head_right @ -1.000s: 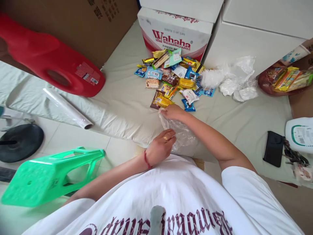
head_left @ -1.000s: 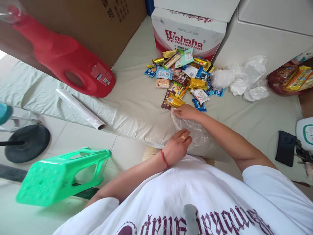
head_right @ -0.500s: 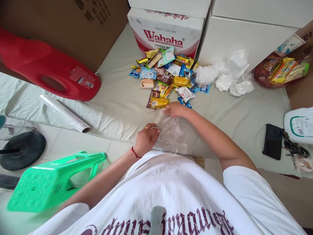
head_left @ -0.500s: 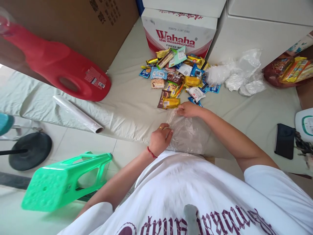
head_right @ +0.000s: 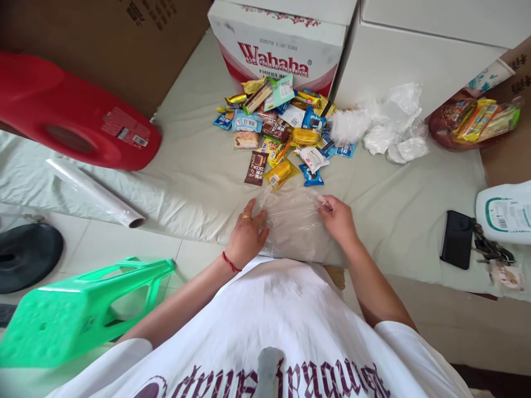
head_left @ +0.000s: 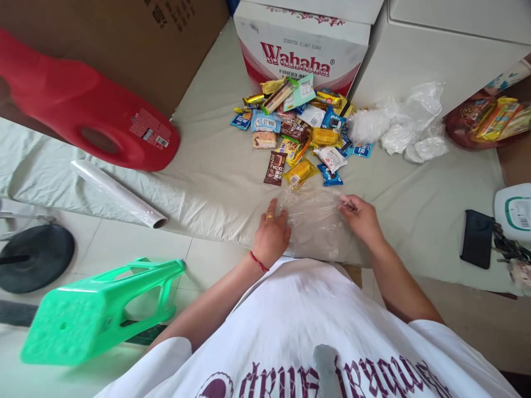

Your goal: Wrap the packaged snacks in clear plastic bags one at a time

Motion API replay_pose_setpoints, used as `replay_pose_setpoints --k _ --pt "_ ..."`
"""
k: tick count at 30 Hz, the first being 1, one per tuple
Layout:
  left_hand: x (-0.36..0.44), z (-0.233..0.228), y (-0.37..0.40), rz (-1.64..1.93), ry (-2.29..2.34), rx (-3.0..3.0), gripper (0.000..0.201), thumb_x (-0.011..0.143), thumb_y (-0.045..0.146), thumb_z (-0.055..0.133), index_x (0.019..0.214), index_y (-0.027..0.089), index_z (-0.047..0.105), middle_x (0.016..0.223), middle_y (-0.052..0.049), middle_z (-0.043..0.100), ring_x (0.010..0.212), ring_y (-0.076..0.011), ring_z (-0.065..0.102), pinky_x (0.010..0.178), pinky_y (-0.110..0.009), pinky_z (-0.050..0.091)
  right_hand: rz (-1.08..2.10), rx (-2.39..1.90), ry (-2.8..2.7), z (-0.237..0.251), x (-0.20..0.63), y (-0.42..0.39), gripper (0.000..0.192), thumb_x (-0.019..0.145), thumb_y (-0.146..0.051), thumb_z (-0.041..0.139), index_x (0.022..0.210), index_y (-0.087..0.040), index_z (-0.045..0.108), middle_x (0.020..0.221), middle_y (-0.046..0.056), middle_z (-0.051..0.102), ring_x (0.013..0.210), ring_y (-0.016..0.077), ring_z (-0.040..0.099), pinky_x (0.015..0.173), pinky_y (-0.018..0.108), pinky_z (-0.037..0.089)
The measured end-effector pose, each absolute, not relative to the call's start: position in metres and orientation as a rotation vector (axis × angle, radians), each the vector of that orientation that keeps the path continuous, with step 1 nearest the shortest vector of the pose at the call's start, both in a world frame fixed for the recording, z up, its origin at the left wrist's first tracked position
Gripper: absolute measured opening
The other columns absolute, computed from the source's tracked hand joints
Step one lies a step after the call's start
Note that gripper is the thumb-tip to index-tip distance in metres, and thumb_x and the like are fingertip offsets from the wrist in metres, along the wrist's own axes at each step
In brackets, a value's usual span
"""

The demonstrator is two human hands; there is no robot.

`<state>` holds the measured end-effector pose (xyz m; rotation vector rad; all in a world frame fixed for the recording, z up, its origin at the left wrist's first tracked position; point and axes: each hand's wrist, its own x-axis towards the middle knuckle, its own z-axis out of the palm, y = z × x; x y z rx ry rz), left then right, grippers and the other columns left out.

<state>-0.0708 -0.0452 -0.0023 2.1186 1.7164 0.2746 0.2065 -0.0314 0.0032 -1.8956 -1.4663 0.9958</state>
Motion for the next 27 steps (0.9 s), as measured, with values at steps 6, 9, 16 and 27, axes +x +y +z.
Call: replay_pose_setpoints --k 6,9,16,27 --pt "-0.090 -0.011 -0.046 0.549 1.667 1.875 0.044 0.083 0.021 0.063 0.126 0.026 0.068 0.162 -0.012 0.038 0.126 -0.0320 0.061 0.108 -0.054 0.053 1.404 -1.843 -1.325 0.014 0.259 0.020 0.039 0.065 -0.041 0.081 0.093 -0.018 0.067 0.064 -0.003 0.057 0.053 0.0115 0.050 0.047 0.024 0.041" --pt "-0.099 -0.013 -0.051 0.703 1.625 1.665 0.044 0.078 0.017 0.062 0.120 0.025 0.071 0.158 -0.011 0.042 0.111 -0.0249 0.067 0.095 -0.044 0.060 1.318 -1.931 -1.391 0.015 0.277 0.021 0.034 0.065 -0.040 0.079 0.089 -0.018 0.067 0.064 -0.003 0.058 0.052 0.0101 0.049 0.048 0.023 0.039" --pt "-0.116 -0.011 -0.051 0.833 1.659 1.574 0.042 0.071 0.011 0.058 0.109 0.022 0.073 0.151 -0.012 0.046 0.104 -0.0219 0.065 0.068 -0.031 0.060 0.771 -2.061 -1.649 0.027 0.275 0.012 0.031 0.084 -0.049 0.066 0.084 -0.019 0.072 0.080 0.006 0.070 0.069 0.0179 0.059 0.067 0.031 0.046" --pt "-0.154 0.000 -0.040 0.747 1.420 1.888 0.051 0.074 0.010 0.051 0.119 0.022 0.072 0.172 -0.008 0.016 0.106 -0.0186 0.059 0.080 -0.035 0.063 1.028 -1.834 -1.780 0.023 0.152 0.020 0.022 0.090 -0.039 0.060 0.086 -0.019 0.067 0.068 -0.001 0.061 0.061 0.0134 0.051 0.057 0.025 0.036"
